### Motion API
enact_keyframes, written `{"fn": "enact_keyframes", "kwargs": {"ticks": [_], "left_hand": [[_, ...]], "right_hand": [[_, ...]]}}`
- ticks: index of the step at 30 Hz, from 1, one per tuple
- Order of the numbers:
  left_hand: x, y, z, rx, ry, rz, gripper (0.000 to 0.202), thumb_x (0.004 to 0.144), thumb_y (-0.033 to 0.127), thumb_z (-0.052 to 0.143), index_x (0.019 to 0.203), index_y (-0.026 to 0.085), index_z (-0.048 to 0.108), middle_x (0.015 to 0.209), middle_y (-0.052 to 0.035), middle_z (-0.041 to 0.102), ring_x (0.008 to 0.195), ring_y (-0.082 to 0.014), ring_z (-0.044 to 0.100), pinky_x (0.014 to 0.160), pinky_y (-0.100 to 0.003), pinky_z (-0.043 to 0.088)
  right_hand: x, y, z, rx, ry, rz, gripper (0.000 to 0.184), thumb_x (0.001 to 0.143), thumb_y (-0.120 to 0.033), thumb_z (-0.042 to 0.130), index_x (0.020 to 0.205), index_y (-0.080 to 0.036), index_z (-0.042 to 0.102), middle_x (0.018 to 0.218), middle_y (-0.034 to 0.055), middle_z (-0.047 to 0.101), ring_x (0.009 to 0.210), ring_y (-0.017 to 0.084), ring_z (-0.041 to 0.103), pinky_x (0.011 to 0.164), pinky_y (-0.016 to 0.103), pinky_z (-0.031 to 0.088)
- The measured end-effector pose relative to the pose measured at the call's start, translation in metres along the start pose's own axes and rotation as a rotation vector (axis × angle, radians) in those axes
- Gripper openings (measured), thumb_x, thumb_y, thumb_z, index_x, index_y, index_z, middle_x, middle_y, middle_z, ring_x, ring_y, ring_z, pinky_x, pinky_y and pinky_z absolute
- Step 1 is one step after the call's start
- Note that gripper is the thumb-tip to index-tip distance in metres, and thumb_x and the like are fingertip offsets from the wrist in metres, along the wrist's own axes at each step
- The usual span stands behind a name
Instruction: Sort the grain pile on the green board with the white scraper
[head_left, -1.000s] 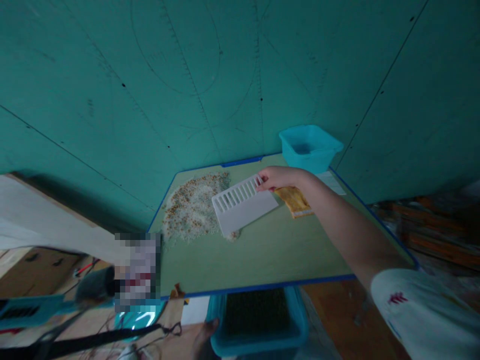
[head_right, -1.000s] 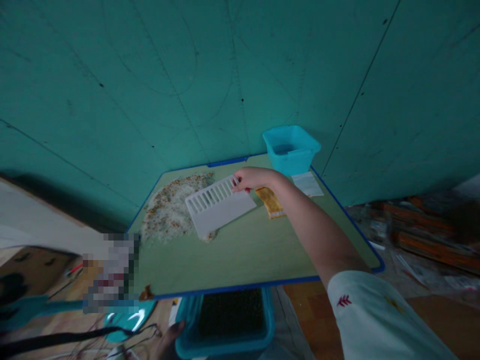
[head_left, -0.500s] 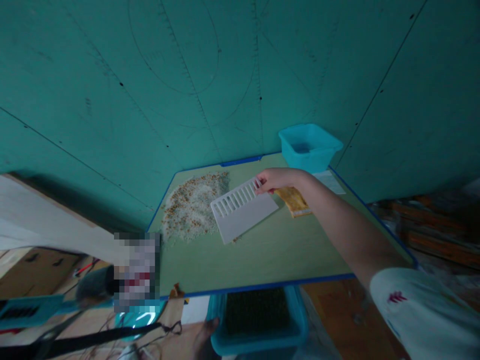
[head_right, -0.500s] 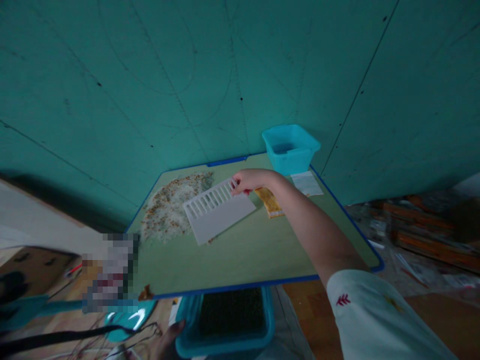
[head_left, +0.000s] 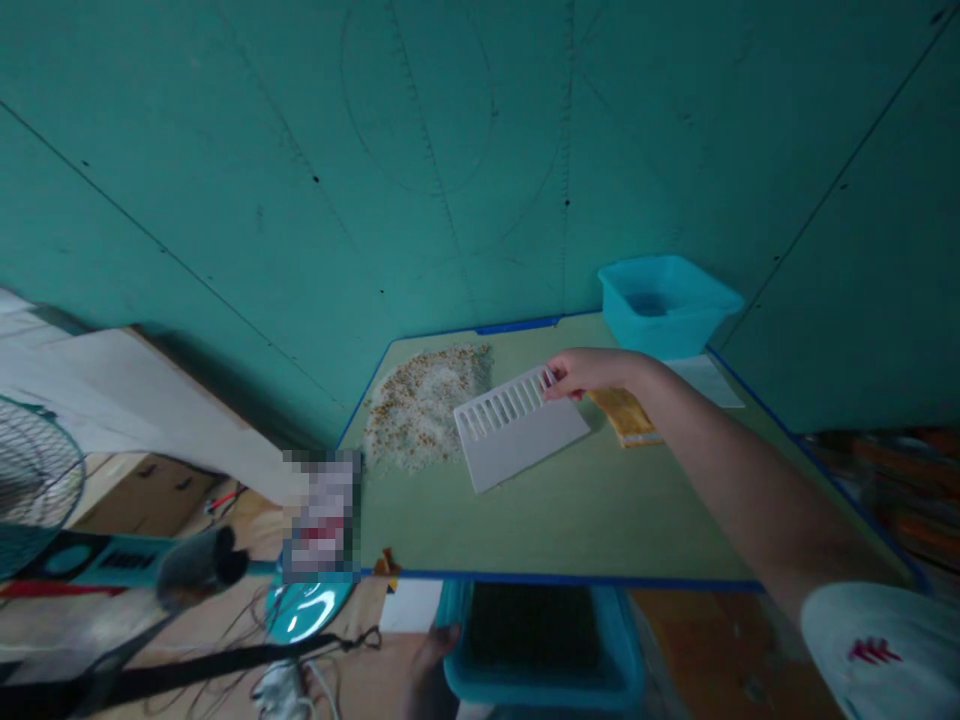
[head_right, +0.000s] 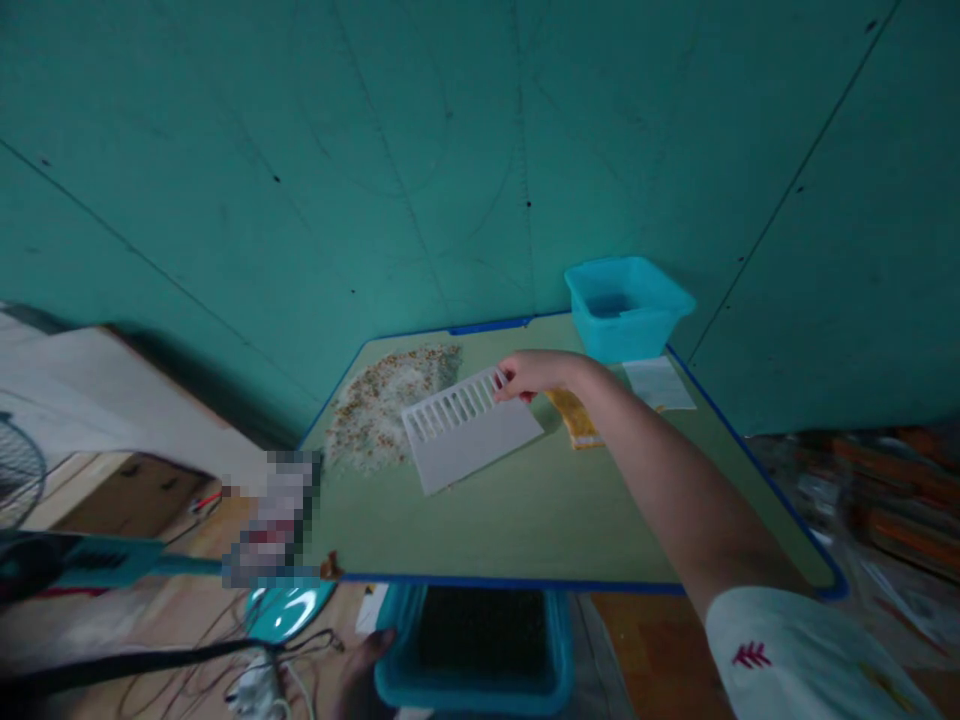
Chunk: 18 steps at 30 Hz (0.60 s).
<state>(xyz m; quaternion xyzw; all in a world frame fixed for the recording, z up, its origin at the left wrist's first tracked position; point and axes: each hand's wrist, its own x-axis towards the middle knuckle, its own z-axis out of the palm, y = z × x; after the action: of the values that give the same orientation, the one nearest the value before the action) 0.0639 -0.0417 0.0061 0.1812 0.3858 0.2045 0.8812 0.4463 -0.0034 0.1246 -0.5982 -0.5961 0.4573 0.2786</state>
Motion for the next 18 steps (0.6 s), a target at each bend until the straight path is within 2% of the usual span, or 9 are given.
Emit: {"fn": "enact_keyframes", "kwargs": {"ticks": [3,8,13,18], "left_hand": [[-0.0012,0.0019,0.0038,-0.005,-0.040,-0.021,0.023,0.065,0.022,0.066,0.087,0.025,0.075,0.069,-0.0030,0.078,0.100,-0.0358,0.061,0.095,-0.050,0.035],[0.0025,0.0005,-0.0019,-0.084,-0.054,-0.012,0.031,0.067,0.020,0.064,0.095,0.030,0.072,0.096,-0.0015,0.075,0.109,-0.0346,0.054,0.099,-0.046,0.032],[0.0033,-0.0014,-0.0034,-0.052,-0.098,-0.018,0.029,0.069,0.023,0.063,0.096,0.027,0.072,0.088,-0.0023,0.077,0.113,-0.0345,0.052,0.100,-0.046,0.031],[-0.0012,0.0000,0.0050,-0.005,-0.042,0.016,0.030,0.065,0.021,0.067,0.093,0.026,0.073,0.088,-0.0025,0.077,0.107,-0.0360,0.056,0.097,-0.047,0.035]], "right_hand": [[0.0005,0.0014,0.0002,0.005,0.010,-0.005,0.006,0.068,-0.018,0.056,0.072,-0.015,0.053,0.059,-0.0052,0.047,0.047,0.006,0.040,0.044,0.019,0.033],[0.0013,0.0023,-0.0003,0.013,0.045,0.000,0.007,0.069,-0.020,0.055,0.074,-0.015,0.052,0.061,-0.0050,0.047,0.048,0.006,0.040,0.046,0.020,0.033],[0.0025,0.0024,0.0004,0.008,0.044,0.006,0.006,0.070,-0.018,0.056,0.073,-0.015,0.052,0.059,-0.0054,0.046,0.047,0.006,0.040,0.045,0.019,0.032],[0.0046,0.0048,0.0016,0.008,0.030,0.021,0.006,0.071,-0.018,0.057,0.070,-0.014,0.053,0.057,-0.0052,0.047,0.046,0.006,0.040,0.044,0.019,0.032]]}}
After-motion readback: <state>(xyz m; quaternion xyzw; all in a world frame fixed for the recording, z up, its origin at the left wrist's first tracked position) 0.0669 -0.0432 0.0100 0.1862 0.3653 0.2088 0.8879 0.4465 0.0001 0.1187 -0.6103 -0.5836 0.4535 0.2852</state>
